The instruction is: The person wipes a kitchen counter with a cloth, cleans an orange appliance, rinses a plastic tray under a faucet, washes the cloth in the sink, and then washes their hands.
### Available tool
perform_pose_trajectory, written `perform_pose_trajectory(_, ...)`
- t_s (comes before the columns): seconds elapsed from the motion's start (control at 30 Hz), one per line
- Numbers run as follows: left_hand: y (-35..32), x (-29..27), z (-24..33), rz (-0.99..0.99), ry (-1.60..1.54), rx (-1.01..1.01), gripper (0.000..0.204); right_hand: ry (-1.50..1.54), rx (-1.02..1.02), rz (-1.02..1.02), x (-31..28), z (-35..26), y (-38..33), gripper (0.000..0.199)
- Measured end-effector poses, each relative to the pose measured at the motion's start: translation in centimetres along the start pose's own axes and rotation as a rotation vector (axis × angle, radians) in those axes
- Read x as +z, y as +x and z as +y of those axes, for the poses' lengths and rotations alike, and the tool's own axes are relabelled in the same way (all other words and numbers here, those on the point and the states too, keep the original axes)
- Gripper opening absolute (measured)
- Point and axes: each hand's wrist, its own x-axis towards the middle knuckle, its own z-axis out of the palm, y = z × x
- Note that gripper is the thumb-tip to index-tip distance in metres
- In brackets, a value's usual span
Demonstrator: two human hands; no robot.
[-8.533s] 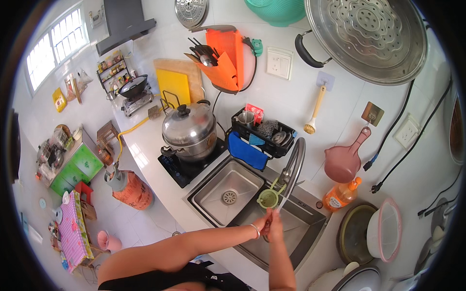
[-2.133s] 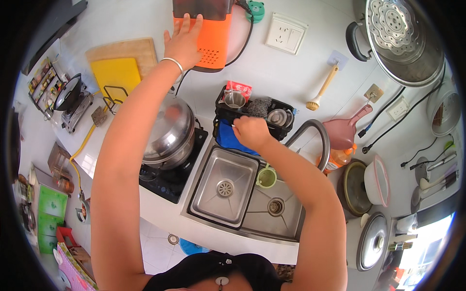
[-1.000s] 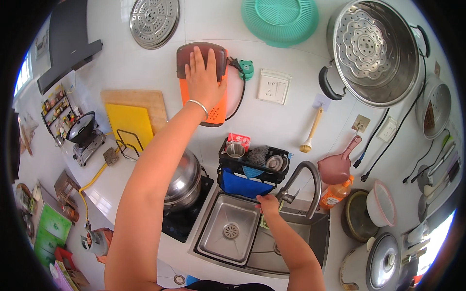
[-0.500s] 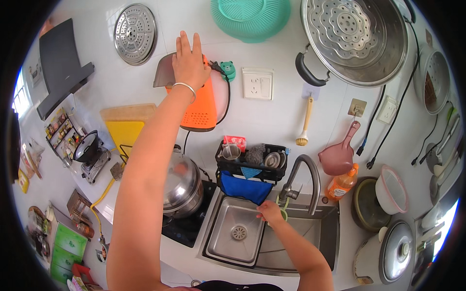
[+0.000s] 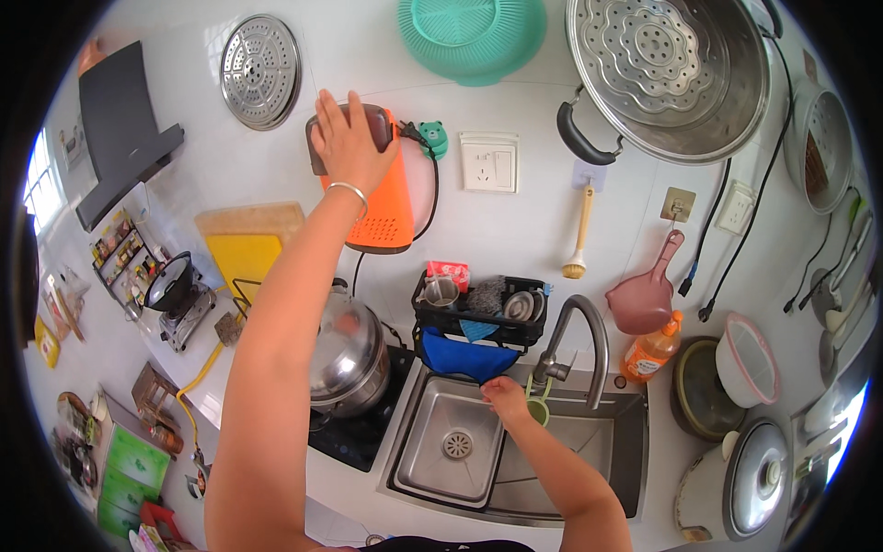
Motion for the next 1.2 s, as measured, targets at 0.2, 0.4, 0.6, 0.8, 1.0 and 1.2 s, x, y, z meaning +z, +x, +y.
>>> perform_pose_trajectory(0.2,2.2,-1.1,0.9,-0.038,0.111,0.115,0.089,-0.009,-0.003,0.023,-0.2,0.5,0.3,0.014)
perform_pose_trajectory(0.4,1.6,0.5,0.7,-0.086,0.037,-0.011,0.079,0.01,0.02,0.117,0.0,0.1,1.1,0.017)
perform_pose_trajectory(0.6,1.1,0.9,0.1,-0.031,-0.023,0.051,0.06,0.022,0.038,0.073,0.4,-0.1,0.5,0.012)
perform_pose_trajectory(0.8,1.9,-0.4,-0.1,-0.095,0.026,0.185,0.039,0.037,0.034,0.044,0.1,0.0,0.6,0.009)
perform_pose_trajectory(1.0,2.5,-0.2,0.1,-0.089,0.096,0.201,0.033,0.061,0.038,0.027,0.4,-0.1,0.6,0.01)
perform_pose_trajectory(1.2,2.5,-0.3,1.9,-0.216,0.23,0.153,0.038,0.07,0.062,0.024,0.1,0.1,0.6,0.013)
